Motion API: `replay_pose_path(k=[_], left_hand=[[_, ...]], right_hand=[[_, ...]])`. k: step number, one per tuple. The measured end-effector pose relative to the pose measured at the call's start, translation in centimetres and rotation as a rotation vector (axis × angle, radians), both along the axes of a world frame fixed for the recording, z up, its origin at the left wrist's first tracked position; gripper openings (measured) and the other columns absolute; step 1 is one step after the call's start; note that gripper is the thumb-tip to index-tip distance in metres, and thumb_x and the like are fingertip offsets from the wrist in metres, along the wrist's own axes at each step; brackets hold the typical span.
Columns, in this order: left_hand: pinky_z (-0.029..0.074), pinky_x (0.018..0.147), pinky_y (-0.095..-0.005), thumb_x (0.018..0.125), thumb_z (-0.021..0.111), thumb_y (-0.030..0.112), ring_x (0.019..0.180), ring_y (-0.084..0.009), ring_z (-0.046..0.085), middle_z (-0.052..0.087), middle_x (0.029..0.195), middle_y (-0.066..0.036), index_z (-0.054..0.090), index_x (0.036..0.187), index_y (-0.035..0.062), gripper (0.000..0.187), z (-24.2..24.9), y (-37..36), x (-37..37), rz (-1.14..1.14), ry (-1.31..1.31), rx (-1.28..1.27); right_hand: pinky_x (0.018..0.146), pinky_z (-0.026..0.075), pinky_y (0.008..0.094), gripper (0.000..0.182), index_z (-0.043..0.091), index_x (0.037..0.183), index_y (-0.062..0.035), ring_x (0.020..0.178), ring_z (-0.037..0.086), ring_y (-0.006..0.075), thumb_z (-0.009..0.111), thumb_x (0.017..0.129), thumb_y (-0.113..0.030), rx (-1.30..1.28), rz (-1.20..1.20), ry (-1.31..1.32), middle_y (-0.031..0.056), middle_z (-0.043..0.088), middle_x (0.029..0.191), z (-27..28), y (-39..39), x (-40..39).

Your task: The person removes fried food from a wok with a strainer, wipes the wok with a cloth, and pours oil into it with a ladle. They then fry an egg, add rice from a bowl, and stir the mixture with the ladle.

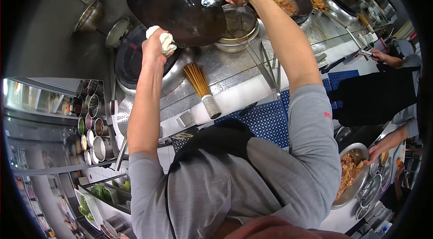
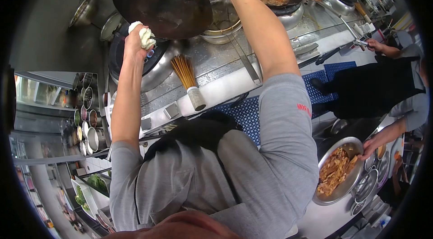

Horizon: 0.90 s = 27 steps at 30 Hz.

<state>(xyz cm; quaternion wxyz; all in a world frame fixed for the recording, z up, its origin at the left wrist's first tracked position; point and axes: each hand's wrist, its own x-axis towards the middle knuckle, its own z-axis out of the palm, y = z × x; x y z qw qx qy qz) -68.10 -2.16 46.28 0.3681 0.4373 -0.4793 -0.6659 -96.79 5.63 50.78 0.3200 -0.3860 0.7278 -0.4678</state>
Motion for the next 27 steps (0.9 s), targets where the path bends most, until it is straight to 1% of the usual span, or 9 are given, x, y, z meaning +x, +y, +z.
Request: replay_pose_path(k=[3,6,9,15,18,21,22,25,27], left_hand=[[0.046,0.041,-0.0332,0.073,0.064,0.015,0.052,-0.0188,0.059,0.061,0.068,-0.006,0.06,0.081,0.0054,0.013,0.2,-0.1,0.0,-0.041,0.006,-0.014],[0.046,0.041,-0.0335,0.073,0.065,0.015,0.052,-0.0193,0.06,0.062,0.069,-0.007,0.06,0.081,0.0045,0.014,0.0,-0.3,-0.4,-0.047,-0.008,-0.034],[0.047,0.041,-0.0339,0.073,0.065,0.014,0.053,-0.0195,0.06,0.062,0.07,-0.008,0.06,0.081,0.0033,0.014,-0.1,-0.4,-0.6,-0.053,0.018,-0.055],[0.048,0.042,-0.0345,0.073,0.065,0.012,0.053,-0.0193,0.06,0.061,0.069,-0.008,0.06,0.082,0.0015,0.015,-0.5,-0.7,-0.8,-0.071,0.031,-0.115],[0.048,0.041,-0.0344,0.073,0.064,0.011,0.054,-0.0196,0.06,0.06,0.07,-0.009,0.059,0.083,0.0007,0.015,-1.1,-0.9,-0.2,-0.055,0.041,-0.132],[0.048,0.041,-0.0341,0.074,0.063,0.009,0.054,-0.0199,0.06,0.06,0.07,-0.009,0.058,0.083,0.0005,0.014,-2.2,-1.3,1.2,-0.004,0.099,-0.1],[0.047,0.041,-0.0336,0.074,0.063,0.009,0.053,-0.0194,0.06,0.059,0.068,-0.008,0.057,0.083,0.0015,0.013,-2.8,-1.5,1.8,0.016,0.145,-0.072],[0.046,0.041,-0.0331,0.074,0.062,0.009,0.052,-0.0194,0.059,0.058,0.067,-0.007,0.057,0.082,0.0029,0.011,-4.0,-2.0,4.8,0.03,0.207,0.06],[0.044,0.039,-0.0315,0.075,0.062,0.012,0.051,-0.0195,0.059,0.058,0.065,-0.005,0.055,0.077,0.009,0.008,-5.6,-3.4,7.0,0.043,0.271,0.172]], right_hand=[[0.037,0.043,0.0295,0.008,0.06,0.078,0.0053,0.043,0.052,0.0149,0.06,0.082,-0.002,-0.016,-0.016,0.003,0.0092,0.054,0.059,0.0,0.2,0.1],[0.039,0.045,0.0309,0.009,0.061,0.078,0.0058,0.043,0.054,0.016,0.06,0.08,-0.003,-0.016,-0.029,0.007,0.0092,0.055,0.058,0.1,0.3,-0.2],[0.041,0.047,0.0398,0.013,0.063,0.065,0.0056,0.044,0.058,0.0276,0.057,0.075,-0.001,-0.009,-0.058,0.01,0.0163,0.059,0.055,1.0,1.0,0.3],[0.049,0.049,0.0445,0.009,0.063,0.067,0.0076,0.053,0.062,0.0321,0.06,0.068,0.0,0.027,-0.125,0.245,0.0199,0.062,0.062,2.5,0.5,1.2],[0.053,0.05,0.0446,0.014,0.064,0.075,0.0081,0.059,0.064,0.0331,0.063,0.067,-0.003,-0.083,-0.113,0.398,0.0214,0.064,0.067,3.1,0.0,1.9],[0.055,0.051,0.0428,0.021,0.063,0.083,0.0096,0.062,0.065,0.0314,0.065,0.069,-0.006,-0.043,-0.149,0.379,0.0216,0.065,0.068,4.5,0.1,4.8],[0.048,0.049,0.0381,0.016,0.059,0.079,0.0041,0.053,0.062,0.0256,0.067,0.073,-0.009,0.011,-0.166,0.364,0.0163,0.062,0.061,4.7,-0.2,5.8],[0.043,0.047,0.0336,0.011,0.06,0.077,0.0056,0.045,0.057,0.0181,0.06,0.077,-0.006,-0.014,-0.008,0.473,0.0095,0.057,0.057,3.3,-1.8,7.8],[0.051,0.05,0.0362,0.018,0.061,0.085,0.0031,0.048,0.061,0.0218,0.06,0.074,-0.011,0.099,-0.014,0.717,0.0138,0.06,0.059,1.6,-3.5,8.0]])
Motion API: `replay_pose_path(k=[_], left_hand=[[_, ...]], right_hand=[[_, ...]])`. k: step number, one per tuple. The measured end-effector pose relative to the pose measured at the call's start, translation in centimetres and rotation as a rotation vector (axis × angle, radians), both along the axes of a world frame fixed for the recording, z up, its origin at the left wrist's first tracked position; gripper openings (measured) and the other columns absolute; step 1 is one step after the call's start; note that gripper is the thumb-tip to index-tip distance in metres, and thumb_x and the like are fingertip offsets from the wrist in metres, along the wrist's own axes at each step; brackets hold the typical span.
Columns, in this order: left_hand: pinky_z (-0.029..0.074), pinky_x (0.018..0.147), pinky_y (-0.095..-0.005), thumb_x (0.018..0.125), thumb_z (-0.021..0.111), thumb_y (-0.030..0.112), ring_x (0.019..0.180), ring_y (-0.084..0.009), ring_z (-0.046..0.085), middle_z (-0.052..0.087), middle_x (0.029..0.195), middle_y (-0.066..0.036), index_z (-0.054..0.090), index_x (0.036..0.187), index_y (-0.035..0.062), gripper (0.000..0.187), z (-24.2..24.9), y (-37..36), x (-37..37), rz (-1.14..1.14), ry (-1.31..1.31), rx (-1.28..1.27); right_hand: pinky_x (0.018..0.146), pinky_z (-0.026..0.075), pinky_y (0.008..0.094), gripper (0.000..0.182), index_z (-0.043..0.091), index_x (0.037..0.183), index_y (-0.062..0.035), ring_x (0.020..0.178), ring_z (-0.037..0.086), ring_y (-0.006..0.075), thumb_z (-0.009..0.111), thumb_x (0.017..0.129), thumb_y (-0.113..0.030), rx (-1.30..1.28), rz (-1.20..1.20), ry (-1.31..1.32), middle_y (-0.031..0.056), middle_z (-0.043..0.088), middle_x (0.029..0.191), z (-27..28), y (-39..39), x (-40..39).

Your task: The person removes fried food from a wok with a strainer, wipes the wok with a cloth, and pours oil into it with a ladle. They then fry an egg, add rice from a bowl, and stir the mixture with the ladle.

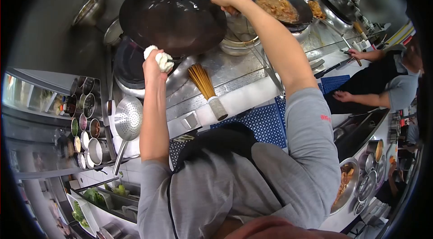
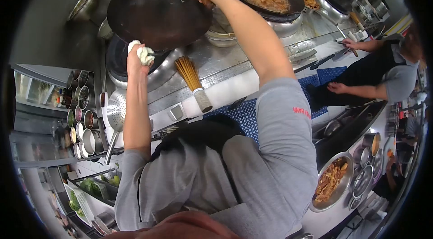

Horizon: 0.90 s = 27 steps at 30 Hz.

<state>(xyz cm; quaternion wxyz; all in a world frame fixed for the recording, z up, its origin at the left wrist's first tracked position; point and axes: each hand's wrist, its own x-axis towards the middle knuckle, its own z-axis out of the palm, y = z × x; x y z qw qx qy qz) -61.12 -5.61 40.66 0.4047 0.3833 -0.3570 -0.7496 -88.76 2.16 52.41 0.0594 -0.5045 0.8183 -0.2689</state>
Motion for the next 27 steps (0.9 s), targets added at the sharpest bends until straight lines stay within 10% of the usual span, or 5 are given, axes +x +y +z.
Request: replay_pose_path(k=[7,13,18,27], left_hand=[[0.041,0.034,-0.0315,0.076,0.059,0.02,0.047,-0.0191,0.057,0.058,0.06,-0.001,0.054,0.074,0.0178,0.006,-2.2,-2.4,9.7,-0.069,0.066,0.188],[0.043,0.038,-0.0317,0.077,0.06,0.02,0.052,-0.0186,0.058,0.058,0.062,0.0,0.055,0.073,0.0193,0.007,-5.7,-5.1,16.1,-0.175,0.203,0.246],[0.042,0.04,-0.0309,0.077,0.059,0.022,0.053,-0.0178,0.058,0.059,0.063,0.001,0.055,0.072,0.0193,0.007,-7.1,-6.0,19.5,-0.181,0.196,0.333],[0.045,0.045,-0.0338,0.08,0.055,0.026,0.06,-0.02,0.057,0.057,0.068,0.001,0.057,0.077,0.0189,0.008,-9.9,-8.5,16.8,-0.217,0.261,0.332]], right_hand=[[0.046,0.045,0.0311,0.04,0.049,0.12,-0.0036,0.047,0.054,0.0147,0.055,0.08,-0.007,-0.527,0.074,-0.228,0.0058,0.056,0.059,-13.3,6.4,11.3],[0.033,0.033,0.0242,0.016,0.049,0.1,-0.004,0.036,0.041,0.0074,0.054,0.092,-0.017,-0.295,-0.034,-0.869,-0.0006,0.044,0.055,-18.1,11.1,28.4],[0.03,0.032,0.0236,0.025,0.043,0.085,-0.0064,0.034,0.039,0.0069,0.053,0.096,-0.026,-0.218,-0.075,-0.916,-0.001,0.042,0.053,-23.1,10.8,35.0],[0.028,0.032,0.0216,0.021,0.043,0.085,-0.0099,0.033,0.034,0.0062,0.057,0.093,-0.023,-0.351,-0.053,-1.754,-0.0032,0.037,0.054,-19.2,15.7,40.7]])
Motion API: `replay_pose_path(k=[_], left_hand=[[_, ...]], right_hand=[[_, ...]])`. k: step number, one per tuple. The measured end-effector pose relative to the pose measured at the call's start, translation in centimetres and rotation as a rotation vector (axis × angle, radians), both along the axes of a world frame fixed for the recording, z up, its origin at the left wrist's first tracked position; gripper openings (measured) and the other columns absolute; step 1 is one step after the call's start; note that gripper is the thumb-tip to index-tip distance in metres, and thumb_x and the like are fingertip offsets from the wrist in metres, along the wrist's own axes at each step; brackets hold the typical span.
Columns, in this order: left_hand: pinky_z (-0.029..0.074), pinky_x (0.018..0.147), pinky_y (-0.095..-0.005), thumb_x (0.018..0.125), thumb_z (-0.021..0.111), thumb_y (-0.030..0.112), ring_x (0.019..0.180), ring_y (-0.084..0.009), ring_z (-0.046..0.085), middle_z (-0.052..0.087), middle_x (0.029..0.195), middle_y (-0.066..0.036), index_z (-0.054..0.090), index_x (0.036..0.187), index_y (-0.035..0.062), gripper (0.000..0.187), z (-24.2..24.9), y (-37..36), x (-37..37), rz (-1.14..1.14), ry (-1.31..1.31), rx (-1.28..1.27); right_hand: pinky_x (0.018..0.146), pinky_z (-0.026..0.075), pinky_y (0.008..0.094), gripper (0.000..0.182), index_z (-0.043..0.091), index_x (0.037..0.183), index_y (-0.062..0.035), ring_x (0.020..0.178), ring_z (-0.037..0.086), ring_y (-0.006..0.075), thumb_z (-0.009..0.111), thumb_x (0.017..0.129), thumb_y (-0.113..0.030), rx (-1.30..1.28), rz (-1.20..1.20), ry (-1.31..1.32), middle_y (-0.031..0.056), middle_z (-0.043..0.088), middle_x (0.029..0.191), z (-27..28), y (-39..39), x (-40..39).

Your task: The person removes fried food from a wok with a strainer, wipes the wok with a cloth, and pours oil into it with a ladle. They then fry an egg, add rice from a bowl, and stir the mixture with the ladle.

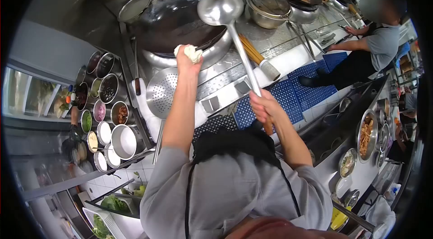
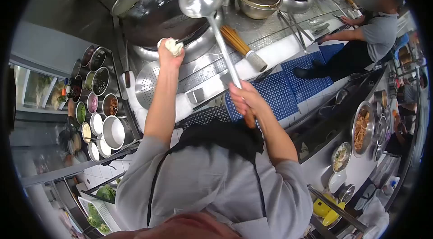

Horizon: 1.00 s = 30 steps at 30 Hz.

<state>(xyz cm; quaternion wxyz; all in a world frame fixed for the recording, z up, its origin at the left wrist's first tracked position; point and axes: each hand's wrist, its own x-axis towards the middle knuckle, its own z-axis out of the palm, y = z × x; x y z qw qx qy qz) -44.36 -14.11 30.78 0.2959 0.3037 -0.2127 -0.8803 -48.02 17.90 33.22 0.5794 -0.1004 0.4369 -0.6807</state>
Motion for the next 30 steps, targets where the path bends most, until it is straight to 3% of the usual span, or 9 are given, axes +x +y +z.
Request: replay_pose_path(k=[4,7,9,10,15,21,25,27,30], left_hand=[[0.046,0.05,-0.0339,0.079,0.056,0.027,0.063,-0.0196,0.057,0.058,0.071,0.002,0.057,0.077,0.0201,0.007,-0.9,-1.0,-1.5,0.008,-0.01,0.023],[0.048,0.051,-0.0337,0.079,0.058,0.028,0.061,-0.0199,0.058,0.06,0.069,0.0,0.059,0.075,0.019,0.01,-7.6,-4.9,-4.0,0.13,0.096,0.069],[0.052,0.055,-0.0386,0.078,0.058,0.029,0.058,-0.0202,0.06,0.06,0.064,-0.002,0.06,0.071,0.0161,0.015,-9.1,-5.9,-2.9,0.076,0.296,0.165],[0.055,0.061,-0.0393,0.085,0.055,0.029,0.067,-0.0217,0.063,0.064,0.075,-0.004,0.062,0.081,0.013,0.018,-12.6,-8.1,-2.3,-0.174,0.504,0.148],[0.053,0.068,-0.0373,0.081,0.069,0.034,0.08,-0.0212,0.061,0.064,0.086,-0.003,0.06,0.096,0.0129,0.027,-2.1,1.3,-0.2,0.015,0.122,0.012],[0.052,0.064,-0.0301,0.087,0.064,0.029,0.077,-0.0199,0.062,0.063,0.092,-0.011,0.055,0.111,0.0026,0.037,1.6,9.2,-3.8,-0.367,0.118,-0.325],[0.052,0.071,-0.0303,0.09,0.058,0.032,0.083,-0.0199,0.062,0.062,0.095,-0.013,0.052,0.116,-0.0004,0.042,4.6,11.9,-9.1,-0.384,0.142,-0.497],[0.05,0.08,-0.0326,0.09,0.058,0.031,0.089,-0.0216,0.06,0.061,0.097,-0.013,0.049,0.119,0.0,0.043,6.4,13.2,-11.1,-0.38,0.133,-0.544],[0.05,0.081,-0.0335,0.089,0.06,0.028,0.09,-0.0234,0.059,0.058,0.101,-0.013,0.046,0.12,0.0006,0.043,8.0,14.3,-14.9,-0.32,0.162,-0.633]], right_hand=[[0.028,0.032,0.0219,0.025,0.043,0.084,-0.0093,0.034,0.036,0.0055,0.066,0.086,-0.02,-0.046,-0.12,-0.072,-0.0027,0.039,0.054,1.2,7.5,3.2],[0.026,0.031,0.0211,0.027,0.046,0.084,-0.008,0.034,0.036,0.0047,0.071,0.08,-0.017,-0.018,-0.281,-0.107,-0.0022,0.041,0.054,1.8,12.3,5.9],[0.026,0.031,0.0208,0.028,0.047,0.084,-0.0074,0.034,0.037,0.0046,0.073,0.078,-0.016,0.049,-0.478,-0.115,-0.0019,0.042,0.054,3.4,16.1,8.8],[0.027,0.031,0.0206,0.029,0.05,0.084,-0.007,0.035,0.037,0.0047,0.076,0.075,-0.016,0.034,-0.523,-0.121,-0.0021,0.042,0.053,3.4,17.7,9.8],[0.028,0.036,0.0227,0.021,0.05,0.087,-0.0056,0.035,0.04,0.0062,0.07,0.081,-0.01,-0.036,-0.845,-0.118,-0.0009,0.041,0.053,4.2,23.9,13.2],[0.026,0.036,0.0233,0.02,0.047,0.086,-0.0069,0.034,0.04,0.0064,0.065,0.087,-0.016,-0.223,-1.142,-0.025,-0.0011,0.04,0.054,2.6,29.1,10.1],[0.027,0.034,0.0222,0.016,0.046,0.087,-0.0098,0.035,0.036,0.0054,0.06,0.091,-0.017,-0.253,-1.32,0.084,-0.0026,0.038,0.054,3.5,34.6,4.3],[0.03,0.037,0.0234,0.015,0.047,0.089,-0.0101,0.037,0.042,0.0064,0.059,0.091,-0.018,-0.093,-1.41,0.187,-0.0033,0.041,0.056,4.6,38.5,1.1],[0.032,0.042,0.0254,0.01,0.05,0.088,-0.0081,0.039,0.046,0.0077,0.059,0.088,-0.012,0.451,-1.541,0.362,-0.0011,0.045,0.056,8.1,44.2,-5.0]])
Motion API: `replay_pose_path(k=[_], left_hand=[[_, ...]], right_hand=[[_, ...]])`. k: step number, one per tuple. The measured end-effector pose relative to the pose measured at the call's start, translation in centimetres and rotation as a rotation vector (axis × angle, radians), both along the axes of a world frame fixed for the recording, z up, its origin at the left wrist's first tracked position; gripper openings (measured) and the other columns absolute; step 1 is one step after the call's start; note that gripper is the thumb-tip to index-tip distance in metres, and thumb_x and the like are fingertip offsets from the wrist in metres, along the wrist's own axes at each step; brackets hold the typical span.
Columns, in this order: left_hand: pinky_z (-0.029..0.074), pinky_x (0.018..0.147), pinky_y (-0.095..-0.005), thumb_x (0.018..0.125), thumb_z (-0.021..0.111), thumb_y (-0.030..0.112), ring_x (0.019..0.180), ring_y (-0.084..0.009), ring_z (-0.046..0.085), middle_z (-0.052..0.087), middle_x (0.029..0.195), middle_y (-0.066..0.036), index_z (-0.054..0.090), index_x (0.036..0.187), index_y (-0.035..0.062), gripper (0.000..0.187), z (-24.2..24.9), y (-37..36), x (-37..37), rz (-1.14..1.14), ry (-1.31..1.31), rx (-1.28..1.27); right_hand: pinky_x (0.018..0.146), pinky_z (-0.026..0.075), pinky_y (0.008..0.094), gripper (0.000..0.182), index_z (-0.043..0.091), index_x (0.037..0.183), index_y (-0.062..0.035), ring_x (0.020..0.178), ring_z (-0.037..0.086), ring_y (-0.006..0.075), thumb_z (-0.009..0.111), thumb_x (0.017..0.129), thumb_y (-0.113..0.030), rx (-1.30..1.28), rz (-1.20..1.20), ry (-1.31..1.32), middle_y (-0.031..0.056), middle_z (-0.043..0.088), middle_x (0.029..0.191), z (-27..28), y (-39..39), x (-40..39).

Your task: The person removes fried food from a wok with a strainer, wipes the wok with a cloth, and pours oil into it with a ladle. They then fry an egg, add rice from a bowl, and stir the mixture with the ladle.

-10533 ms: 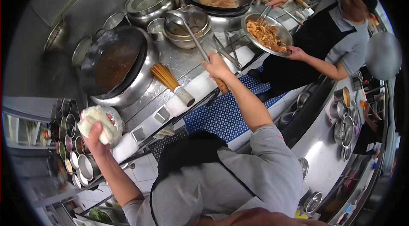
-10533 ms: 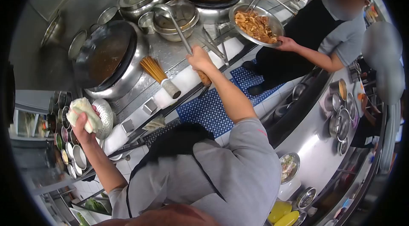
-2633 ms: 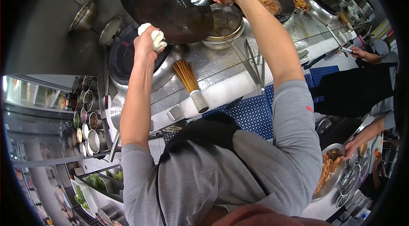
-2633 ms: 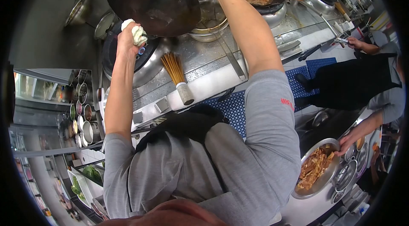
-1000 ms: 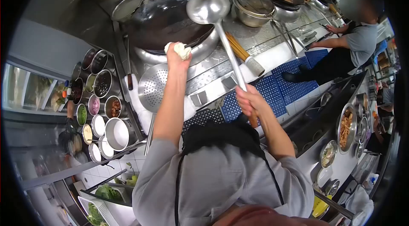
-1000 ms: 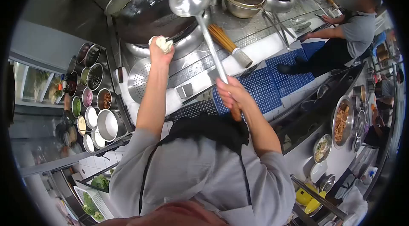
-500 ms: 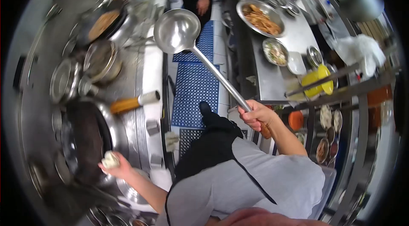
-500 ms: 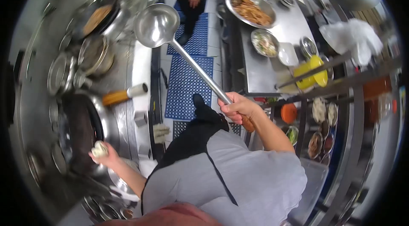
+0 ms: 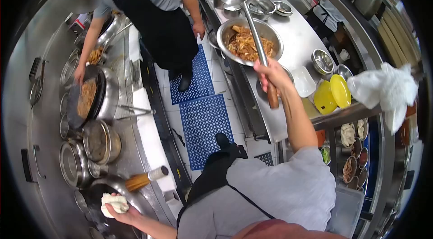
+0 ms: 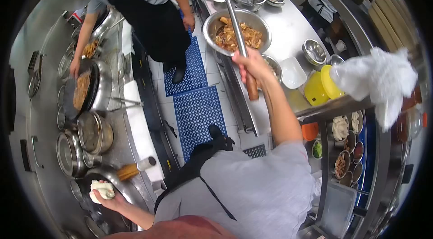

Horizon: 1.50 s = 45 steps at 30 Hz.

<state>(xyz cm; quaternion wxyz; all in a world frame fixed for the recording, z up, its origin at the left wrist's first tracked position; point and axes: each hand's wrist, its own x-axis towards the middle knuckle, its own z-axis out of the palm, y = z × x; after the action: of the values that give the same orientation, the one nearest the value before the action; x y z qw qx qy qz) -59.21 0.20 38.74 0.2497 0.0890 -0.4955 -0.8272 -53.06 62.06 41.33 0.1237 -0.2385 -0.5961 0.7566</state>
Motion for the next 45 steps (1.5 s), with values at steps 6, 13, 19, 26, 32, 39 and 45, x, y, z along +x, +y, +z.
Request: replay_pose_path(k=[6,13,19,26,32,39,45], left_hand=[[0.052,0.081,-0.0315,0.087,0.064,0.025,0.092,-0.0232,0.061,0.06,0.102,-0.014,0.05,0.114,-0.0028,0.042,3.8,3.7,-6.2,-0.012,-0.018,-0.03],[0.052,0.081,-0.0299,0.089,0.061,0.027,0.095,-0.022,0.062,0.062,0.106,-0.014,0.049,0.119,-0.0006,0.042,5.1,8.5,-11.0,0.15,-0.027,-0.137],[0.051,0.078,-0.0287,0.09,0.06,0.026,0.089,-0.0192,0.062,0.062,0.101,-0.012,0.05,0.117,0.0009,0.038,6.2,10.9,-12.6,0.15,-0.034,-0.291],[0.049,0.077,-0.029,0.09,0.06,0.026,0.089,-0.0178,0.061,0.061,0.098,-0.009,0.052,0.113,0.0025,0.034,5.4,11.1,-15.7,0.051,0.009,-0.369],[0.049,0.082,-0.0306,0.089,0.062,0.027,0.093,-0.0205,0.06,0.06,0.104,-0.013,0.048,0.122,0.0009,0.044,5.7,15.1,-17.0,0.073,-0.057,-0.329],[0.048,0.082,-0.0313,0.089,0.062,0.028,0.093,-0.0208,0.06,0.061,0.105,-0.014,0.048,0.123,0.0004,0.047,5.8,16.3,-17.7,0.058,-0.06,-0.32],[0.049,0.082,-0.0316,0.088,0.063,0.028,0.094,-0.0208,0.06,0.061,0.103,-0.013,0.049,0.121,0.0001,0.045,5.1,15.3,-18.1,-0.012,-0.05,-0.361]], right_hand=[[0.034,0.043,0.0302,0.009,0.053,0.079,0.0017,0.039,0.051,0.0144,0.059,0.083,-0.004,0.403,-0.093,-0.046,0.0061,0.052,0.057,1.0,14.1,-14.7],[0.034,0.042,0.0317,0.006,0.055,0.078,0.0042,0.041,0.053,0.0156,0.059,0.08,0.0,0.576,-0.082,-0.285,0.0082,0.055,0.058,-1.1,23.2,-25.8],[0.034,0.042,0.0308,0.007,0.057,0.079,0.0045,0.042,0.053,0.0146,0.059,0.082,-0.002,0.504,-0.057,-0.317,0.0076,0.054,0.058,-1.6,25.8,-27.5],[0.035,0.043,0.0329,0.01,0.054,0.072,0.0044,0.04,0.053,0.0186,0.057,0.08,-0.001,0.36,-0.026,-0.255,0.0099,0.055,0.056,-1.5,27.3,-27.8],[0.038,0.044,0.0211,0.015,0.051,0.077,-0.0029,0.042,0.048,0.0082,0.054,0.089,-0.012,-0.249,0.026,-0.17,0.0015,0.053,0.059,-0.8,30.3,-28.5],[0.035,0.044,0.0161,0.016,0.049,0.08,-0.0046,0.045,0.051,0.0024,0.054,0.091,-0.015,-0.519,-0.078,0.105,-0.0005,0.056,0.064,-1.0,29.5,-28.2],[0.04,0.045,0.0174,0.013,0.049,0.082,-0.0025,0.046,0.05,0.0057,0.055,0.088,-0.011,-0.697,-0.029,0.29,0.0002,0.054,0.065,0.2,30.2,-27.4]])
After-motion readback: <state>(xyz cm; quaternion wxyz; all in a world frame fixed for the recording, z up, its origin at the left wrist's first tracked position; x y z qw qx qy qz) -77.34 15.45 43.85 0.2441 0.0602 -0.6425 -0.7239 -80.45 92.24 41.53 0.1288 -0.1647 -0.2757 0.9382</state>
